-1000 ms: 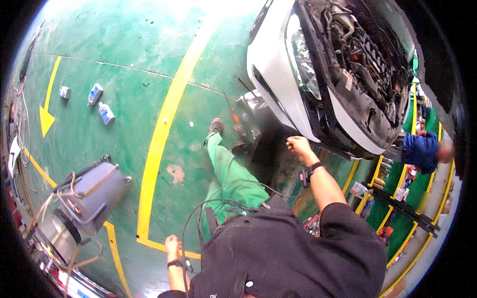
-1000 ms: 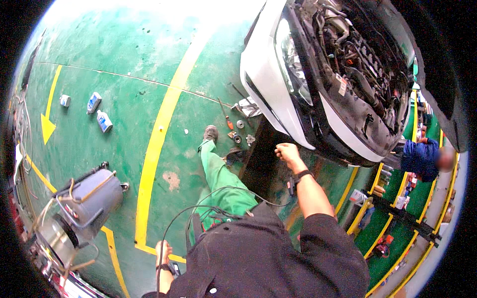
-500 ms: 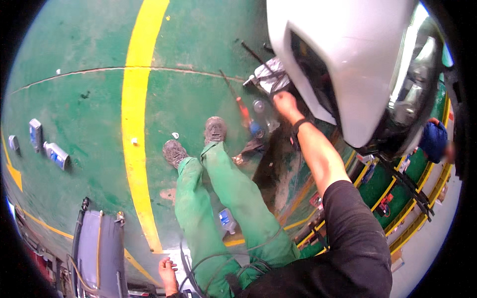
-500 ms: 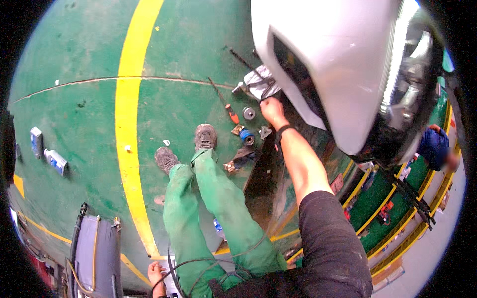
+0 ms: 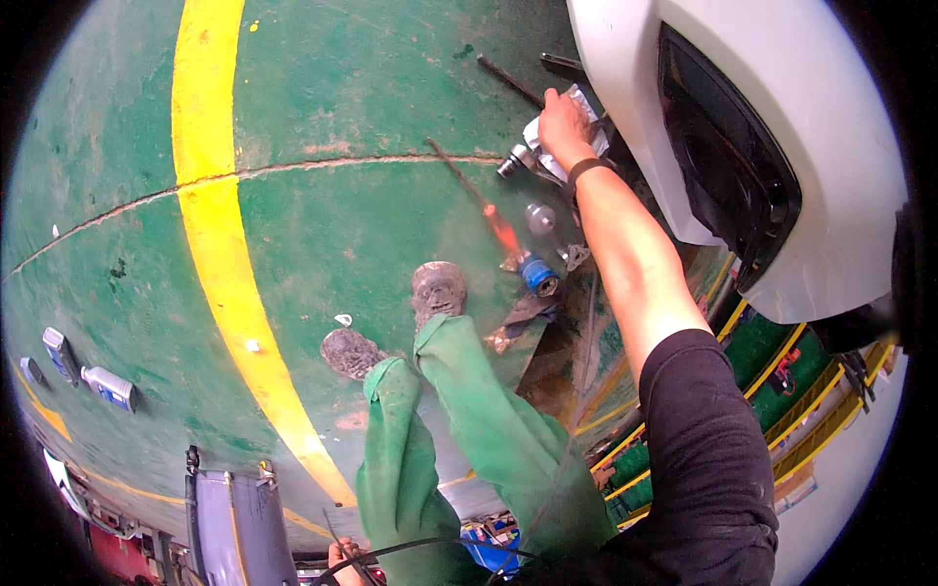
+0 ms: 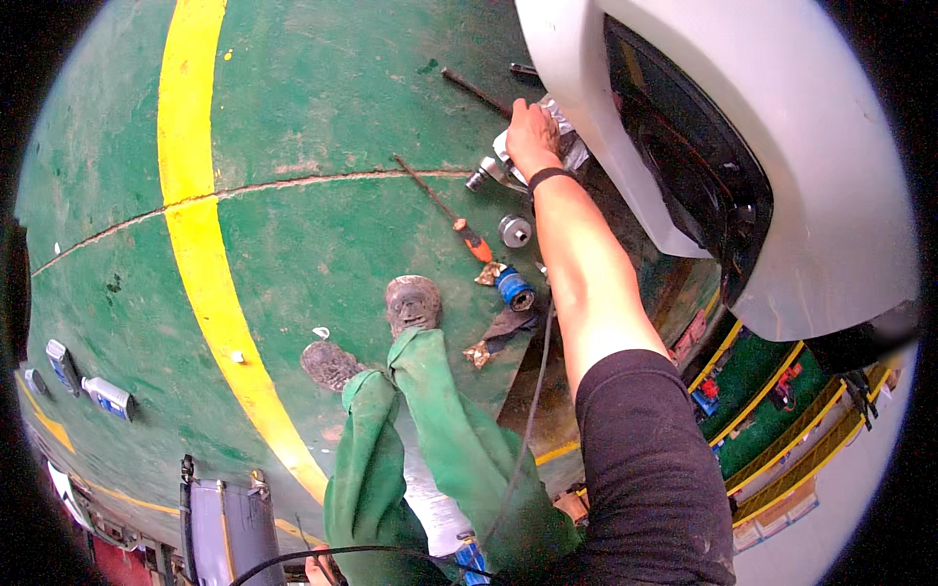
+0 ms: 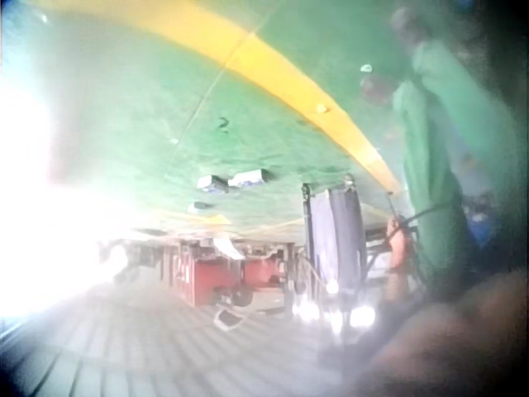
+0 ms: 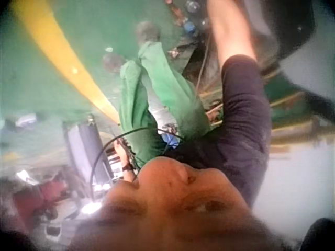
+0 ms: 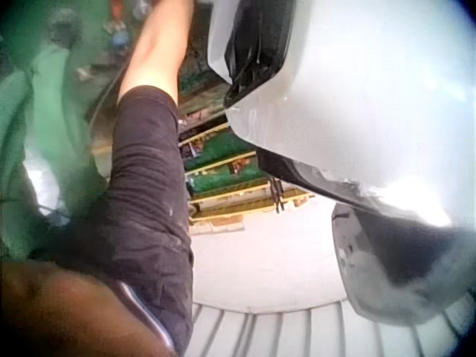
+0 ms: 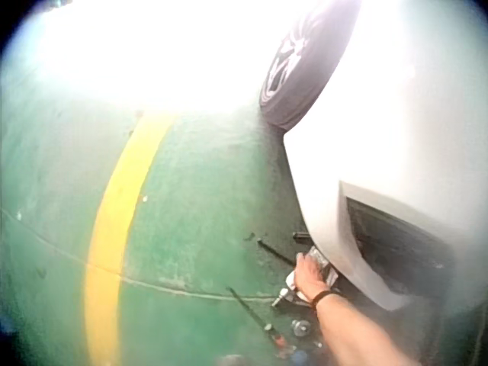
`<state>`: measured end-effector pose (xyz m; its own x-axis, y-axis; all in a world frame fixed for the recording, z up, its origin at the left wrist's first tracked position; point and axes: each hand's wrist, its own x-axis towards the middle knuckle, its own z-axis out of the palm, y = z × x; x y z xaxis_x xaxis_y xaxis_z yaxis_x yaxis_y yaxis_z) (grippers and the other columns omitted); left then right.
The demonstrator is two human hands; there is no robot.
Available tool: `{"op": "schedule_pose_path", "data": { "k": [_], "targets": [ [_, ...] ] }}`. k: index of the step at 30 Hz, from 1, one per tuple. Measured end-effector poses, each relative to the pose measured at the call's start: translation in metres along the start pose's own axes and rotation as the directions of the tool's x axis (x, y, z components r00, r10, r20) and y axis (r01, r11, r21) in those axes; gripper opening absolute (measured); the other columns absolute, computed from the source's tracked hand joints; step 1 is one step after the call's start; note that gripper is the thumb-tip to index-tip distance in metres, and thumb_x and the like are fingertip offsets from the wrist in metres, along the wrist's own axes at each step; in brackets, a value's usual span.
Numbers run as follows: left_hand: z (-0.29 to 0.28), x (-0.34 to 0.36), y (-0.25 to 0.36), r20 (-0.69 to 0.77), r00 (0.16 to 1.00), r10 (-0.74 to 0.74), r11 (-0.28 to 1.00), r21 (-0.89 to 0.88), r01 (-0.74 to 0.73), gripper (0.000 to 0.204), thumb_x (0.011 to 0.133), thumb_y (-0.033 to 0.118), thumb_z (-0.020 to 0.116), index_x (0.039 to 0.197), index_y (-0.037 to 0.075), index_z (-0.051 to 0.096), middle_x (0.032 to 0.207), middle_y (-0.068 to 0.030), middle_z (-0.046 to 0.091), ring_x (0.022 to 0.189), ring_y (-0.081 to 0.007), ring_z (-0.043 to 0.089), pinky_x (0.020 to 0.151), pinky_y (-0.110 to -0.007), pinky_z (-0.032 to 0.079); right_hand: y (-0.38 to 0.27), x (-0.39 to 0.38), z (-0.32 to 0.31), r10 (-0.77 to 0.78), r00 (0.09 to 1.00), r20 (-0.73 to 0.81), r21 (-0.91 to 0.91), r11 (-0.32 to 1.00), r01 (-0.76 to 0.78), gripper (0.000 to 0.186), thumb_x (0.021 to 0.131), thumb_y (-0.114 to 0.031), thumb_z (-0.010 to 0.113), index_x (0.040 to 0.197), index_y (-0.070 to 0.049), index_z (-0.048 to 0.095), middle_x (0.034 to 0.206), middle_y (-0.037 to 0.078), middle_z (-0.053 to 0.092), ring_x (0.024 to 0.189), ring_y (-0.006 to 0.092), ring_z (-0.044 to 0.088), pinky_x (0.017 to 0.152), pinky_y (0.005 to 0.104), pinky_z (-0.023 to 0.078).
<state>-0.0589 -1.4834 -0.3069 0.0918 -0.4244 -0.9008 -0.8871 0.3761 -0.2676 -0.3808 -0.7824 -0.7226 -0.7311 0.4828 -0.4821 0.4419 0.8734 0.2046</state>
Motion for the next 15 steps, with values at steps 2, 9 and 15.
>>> {"op": "schedule_pose_path", "data": {
  "k": [2,9,15],
  "targets": [
    [0.016,-0.014,0.054,-0.013,1.000,-0.024,0.994,-0.108,0.023,0.022,0.103,0.022,0.047,0.100,0.004,0.058,0.079,-0.0058,0.060,0.067,-0.0165,0.058,0.056,-0.029,0.046,0.009,0.005,-0.009,-0.181,0.983,-0.017,-0.152,0.973,0.176,0.020,0.092,-0.016,0.054,0.108,-0.005,0.059,0.109,0.018,0.064,0.106,0.0365,0.063,0.089,0.0476,0.053],
    [-0.019,0.015,-0.103,-0.071,0.996,0.057,0.930,-0.359,-0.079,0.011,0.096,0.009,0.054,0.102,0.004,0.061,0.072,-0.0036,0.059,0.060,-0.0119,0.058,0.051,-0.025,0.045,-0.068,-0.057,-0.080,-0.704,0.670,-0.235,0.091,0.671,0.736,0.026,0.075,-0.010,0.066,0.100,-0.008,0.058,0.089,0.013,0.060,0.091,0.0345,0.064,0.076,0.0439,0.054],
    [-0.043,-0.047,-0.056,-0.160,0.982,0.103,0.961,-0.240,-0.140,0.015,0.094,0.008,0.051,0.105,0.005,0.060,0.085,-0.0038,0.060,0.068,-0.0120,0.060,0.052,-0.027,0.049,-0.123,-0.153,-0.175,-0.602,0.487,-0.632,0.399,0.286,0.871,0.013,0.076,0.000,0.061,0.087,-0.007,0.057,0.095,0.013,0.062,0.100,0.0363,0.065,0.085,0.0397,0.056]
  ]
}}
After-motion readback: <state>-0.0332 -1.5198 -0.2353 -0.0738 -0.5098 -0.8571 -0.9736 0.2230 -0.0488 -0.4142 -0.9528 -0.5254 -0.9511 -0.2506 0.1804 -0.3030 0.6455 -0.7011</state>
